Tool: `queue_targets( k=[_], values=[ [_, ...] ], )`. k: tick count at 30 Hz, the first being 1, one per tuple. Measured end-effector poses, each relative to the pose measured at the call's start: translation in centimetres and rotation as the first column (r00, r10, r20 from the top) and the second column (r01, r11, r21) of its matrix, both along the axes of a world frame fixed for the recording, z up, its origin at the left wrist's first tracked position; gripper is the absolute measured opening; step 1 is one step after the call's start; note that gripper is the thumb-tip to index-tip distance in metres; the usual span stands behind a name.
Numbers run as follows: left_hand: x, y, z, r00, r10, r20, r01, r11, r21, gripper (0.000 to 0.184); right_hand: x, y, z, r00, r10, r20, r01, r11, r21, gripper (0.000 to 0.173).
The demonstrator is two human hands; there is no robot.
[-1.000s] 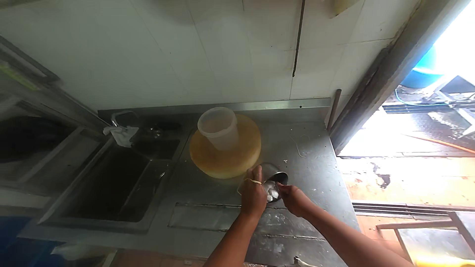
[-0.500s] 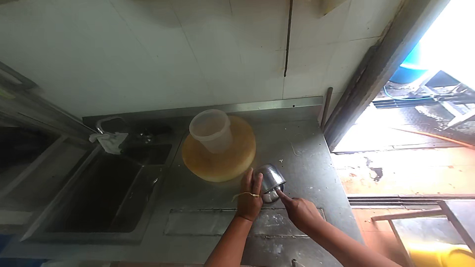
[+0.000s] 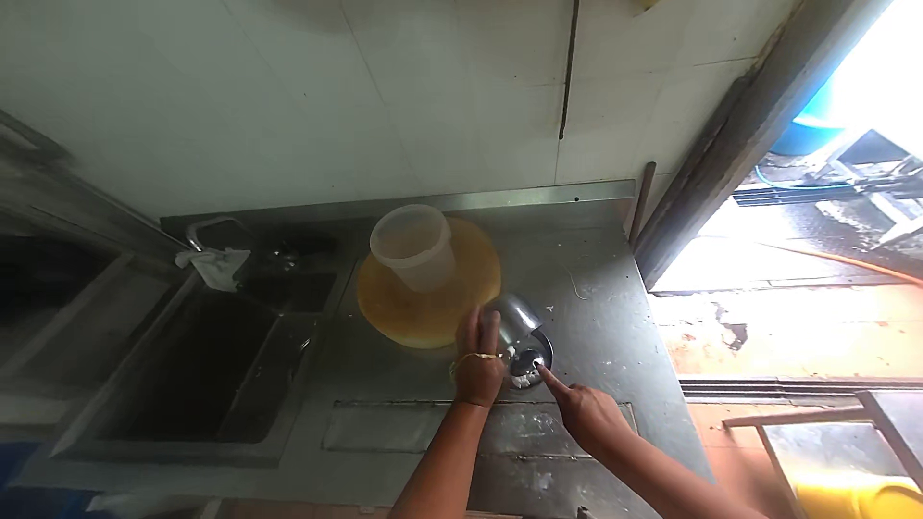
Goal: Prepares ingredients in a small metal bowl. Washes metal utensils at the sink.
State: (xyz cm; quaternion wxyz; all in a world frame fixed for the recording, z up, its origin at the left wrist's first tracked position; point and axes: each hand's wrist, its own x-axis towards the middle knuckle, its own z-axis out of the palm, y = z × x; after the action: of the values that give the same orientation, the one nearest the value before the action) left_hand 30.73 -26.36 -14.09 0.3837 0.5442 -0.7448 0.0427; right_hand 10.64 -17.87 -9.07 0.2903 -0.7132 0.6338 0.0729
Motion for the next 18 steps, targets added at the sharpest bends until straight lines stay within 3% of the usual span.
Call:
queue_targets(
  k=[3, 6, 8, 11, 14, 18],
  values=[
    [0.5, -0.8, 1.9, 0.983, 0.122, -0.134, -0.117, 0.992, 0.046, 0.054, -0.7, -0.6, -0.9, 1.0, -0.001, 0.011, 0.001, 1.0, 0.009, 0.064],
    [0.6, -0.5, 3.4, 0.891, 0.253, -0.377, -0.18, 0.959, 0.218, 0.059, -0.9, -2.1, -1.4, 0.996, -0.02, 0.088, 0.018, 1.0, 0.021, 0.06],
    [0.1, 0.2, 4.5, 0.744, 0.416, -0.522, -0.208, 0.888, 0.411, 0.054, -1.0, -3.4, -1.2, 0.99, -0.019, 0.142, 0.013, 0.999, 0.049, 0.059],
    [-0.1, 0.3, 6.0, 0.407, 0.679, -0.611, -0.153, 0.71, 0.688, 0.034, -1.3, -5.2, -0.7, 0.984, -0.011, 0.179, -0.002, 0.997, 0.074, 0.057],
    [1.4, 1.4, 6.8, 0.137, 0.749, -0.649, -0.04, 0.658, 0.752, 0.028, -2.3, -6.7, 0.2, 0.97, 0.012, 0.243, -0.013, 1.0, 0.002, 0.052],
    [5.3, 3.9, 7.2, -0.058, 0.743, -0.667, 0.05, 0.67, 0.741, 0.013, -4.5, -8.2, 1.6, 0.928, -0.013, 0.371, 0.127, 0.95, -0.286, 0.04]
  ],
)
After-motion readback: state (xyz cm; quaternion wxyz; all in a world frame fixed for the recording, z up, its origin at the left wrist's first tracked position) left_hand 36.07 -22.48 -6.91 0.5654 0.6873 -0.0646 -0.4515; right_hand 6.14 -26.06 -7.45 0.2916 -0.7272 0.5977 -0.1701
